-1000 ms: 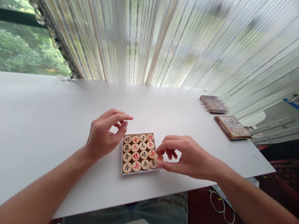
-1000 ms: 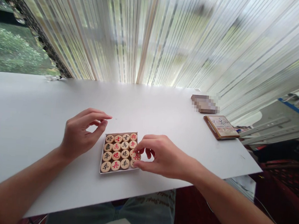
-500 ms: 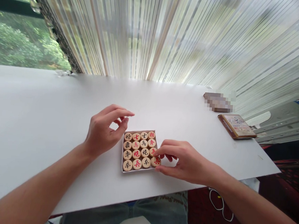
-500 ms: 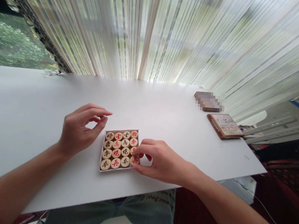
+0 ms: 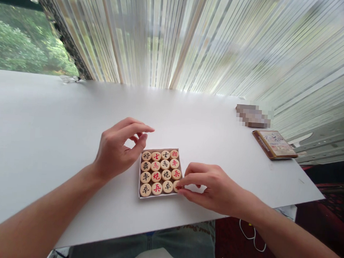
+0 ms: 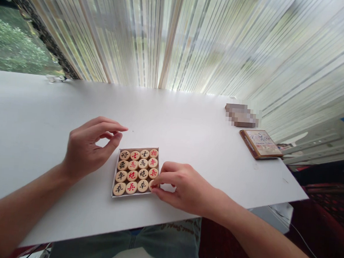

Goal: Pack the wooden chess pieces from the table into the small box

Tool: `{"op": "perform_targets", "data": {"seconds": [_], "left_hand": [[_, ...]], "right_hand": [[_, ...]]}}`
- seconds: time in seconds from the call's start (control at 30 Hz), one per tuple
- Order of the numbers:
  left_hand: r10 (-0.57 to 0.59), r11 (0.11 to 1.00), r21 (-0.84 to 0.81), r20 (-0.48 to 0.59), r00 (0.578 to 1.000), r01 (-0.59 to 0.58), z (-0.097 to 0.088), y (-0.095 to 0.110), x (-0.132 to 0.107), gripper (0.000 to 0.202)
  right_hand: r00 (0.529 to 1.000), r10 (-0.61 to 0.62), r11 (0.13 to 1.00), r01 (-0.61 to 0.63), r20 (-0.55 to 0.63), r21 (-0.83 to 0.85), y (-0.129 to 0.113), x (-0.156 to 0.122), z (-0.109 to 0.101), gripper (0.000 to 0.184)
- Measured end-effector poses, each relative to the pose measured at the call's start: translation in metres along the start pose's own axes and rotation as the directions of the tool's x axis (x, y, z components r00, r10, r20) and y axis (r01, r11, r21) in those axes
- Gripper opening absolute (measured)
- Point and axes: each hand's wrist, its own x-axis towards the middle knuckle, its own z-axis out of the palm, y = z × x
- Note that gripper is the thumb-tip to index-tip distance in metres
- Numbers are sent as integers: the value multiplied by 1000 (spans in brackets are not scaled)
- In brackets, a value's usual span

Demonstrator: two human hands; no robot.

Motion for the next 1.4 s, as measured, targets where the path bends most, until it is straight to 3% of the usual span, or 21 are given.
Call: {"op": "perform_targets", "data": {"seconds": [0.6, 1.03, 1.1, 1.2, 1.33, 1.4], "left_hand": [[-12, 1000, -2, 0, 1000, 12, 0, -1, 0, 20], [-21, 1000, -11, 20, 1000, 21, 2, 1, -1, 19], [-49, 999, -11, 15, 999, 49, 2, -1, -2, 18], [-99, 995, -13, -1, 995, 99, 2, -5, -3, 16], [-111, 994, 11, 0, 994, 111, 2, -8, -2, 14], [-100, 994, 35, 13, 995, 100, 2, -7, -1, 15]], "right_hand": [[999, 7, 998, -10, -50, -65, 0, -5, -9, 10], [952, 228, 957, -258, -204, -134, 25, -28, -42, 18], [913, 308, 910, -365, -269, -196, 41, -30, -54, 22], [755, 467, 709, -631, -459, -316, 79, -28, -81, 27], [595, 509, 498, -793, -622, -351, 140, -23, -134, 36], [544, 532, 398, -837, -649, -375, 167, -22, -158, 38]]}}
